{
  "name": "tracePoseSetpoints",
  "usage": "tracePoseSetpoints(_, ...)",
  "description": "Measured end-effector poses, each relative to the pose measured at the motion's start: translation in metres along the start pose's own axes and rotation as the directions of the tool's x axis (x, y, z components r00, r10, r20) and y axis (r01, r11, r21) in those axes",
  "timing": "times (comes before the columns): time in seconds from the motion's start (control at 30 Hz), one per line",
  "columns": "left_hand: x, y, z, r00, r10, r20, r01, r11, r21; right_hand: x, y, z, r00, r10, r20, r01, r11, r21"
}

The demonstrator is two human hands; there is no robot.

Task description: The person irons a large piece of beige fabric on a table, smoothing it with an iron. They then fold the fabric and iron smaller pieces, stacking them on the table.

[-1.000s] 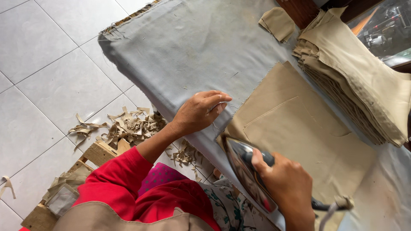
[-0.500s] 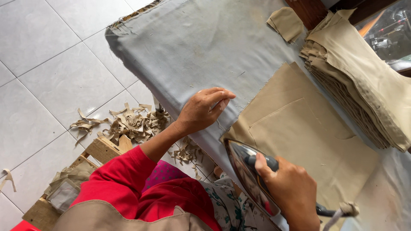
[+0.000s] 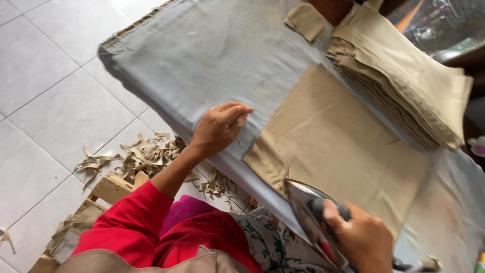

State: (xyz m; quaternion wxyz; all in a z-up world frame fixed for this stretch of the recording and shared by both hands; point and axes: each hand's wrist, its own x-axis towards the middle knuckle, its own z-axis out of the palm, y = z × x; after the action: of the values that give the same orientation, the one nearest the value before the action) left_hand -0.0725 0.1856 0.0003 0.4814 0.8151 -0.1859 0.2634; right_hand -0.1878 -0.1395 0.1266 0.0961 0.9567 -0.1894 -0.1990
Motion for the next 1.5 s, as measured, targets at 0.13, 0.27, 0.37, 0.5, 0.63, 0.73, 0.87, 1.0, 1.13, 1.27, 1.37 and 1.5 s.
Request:
tracePoseSetpoints(0.13, -0.004, -0.003, 0.003, 0.999, 0.008, 0.035, -0.01, 0.998, 0.056, 0.028, 0.08, 0.019, 0.98, 0.2, -0.016, -0.198, 0.976, 0.094)
tracePoseSetpoints(0.27, -0.008, -0.001, 0.005, 0.996, 0.002, 0.088, -0.019, 0.979, 0.202, 0.036, 0.118, 0.017, 0.933, 0.358, 0.04, -0.358, 0.911, 0.202)
tracePoseSetpoints(0.37, -0.011, 0.009, 0.009, 0.993, 0.047, 0.104, -0.07, 0.969, 0.239, 0.021, 0.119, 0.022, 0.941, 0.333, 0.067, -0.34, 0.915, 0.218)
tracePoseSetpoints(0.5, -0.027, 0.046, 0.031, 0.96, 0.192, 0.203, -0.209, 0.976, 0.064, 0.0, 0.111, 0.039, 0.975, 0.218, 0.046, -0.222, 0.97, 0.104)
tracePoseSetpoints(0.63, -0.042, 0.084, 0.055, 0.762, 0.369, 0.533, -0.386, 0.919, -0.085, 0.024, 0.129, 0.034, 0.99, 0.139, -0.002, -0.138, 0.984, 0.116)
tracePoseSetpoints(0.73, -0.049, 0.089, 0.068, 0.621, 0.51, 0.595, -0.528, 0.833, -0.162, 0.035, 0.138, 0.025, 0.984, 0.146, -0.106, -0.13, 0.981, 0.142)
tracePoseSetpoints(0.87, -0.05, 0.091, 0.072, 0.698, 0.521, 0.492, -0.542, 0.833, -0.113, 0.015, 0.13, 0.014, 0.998, 0.064, -0.011, -0.06, 0.975, 0.214)
tracePoseSetpoints(1.0, -0.052, 0.093, 0.075, 0.759, 0.537, 0.369, -0.548, 0.832, -0.083, -0.013, 0.124, 0.031, 0.994, -0.063, -0.093, 0.082, 0.971, 0.223)
tracePoseSetpoints(1.13, -0.049, 0.101, 0.075, 0.746, 0.571, 0.342, -0.574, 0.812, -0.105, 0.022, 0.141, 0.042, 0.994, -0.049, -0.098, 0.064, 0.984, 0.166)
tracePoseSetpoints(1.27, -0.055, 0.098, 0.076, 0.78, 0.535, 0.324, -0.554, 0.832, -0.039, 0.042, 0.145, 0.015, 0.989, 0.019, -0.144, 0.013, 0.976, 0.218)
tracePoseSetpoints(1.37, -0.06, 0.087, 0.077, 0.808, 0.496, 0.319, -0.522, 0.853, -0.005, 0.031, 0.135, 0.009, 0.998, -0.006, -0.063, 0.021, 0.968, 0.251)
tracePoseSetpoints(1.5, -0.052, 0.096, 0.078, 0.821, 0.517, 0.243, -0.526, 0.85, -0.031, -0.002, 0.125, 0.027, 0.991, -0.127, 0.037, 0.116, 0.969, 0.219)
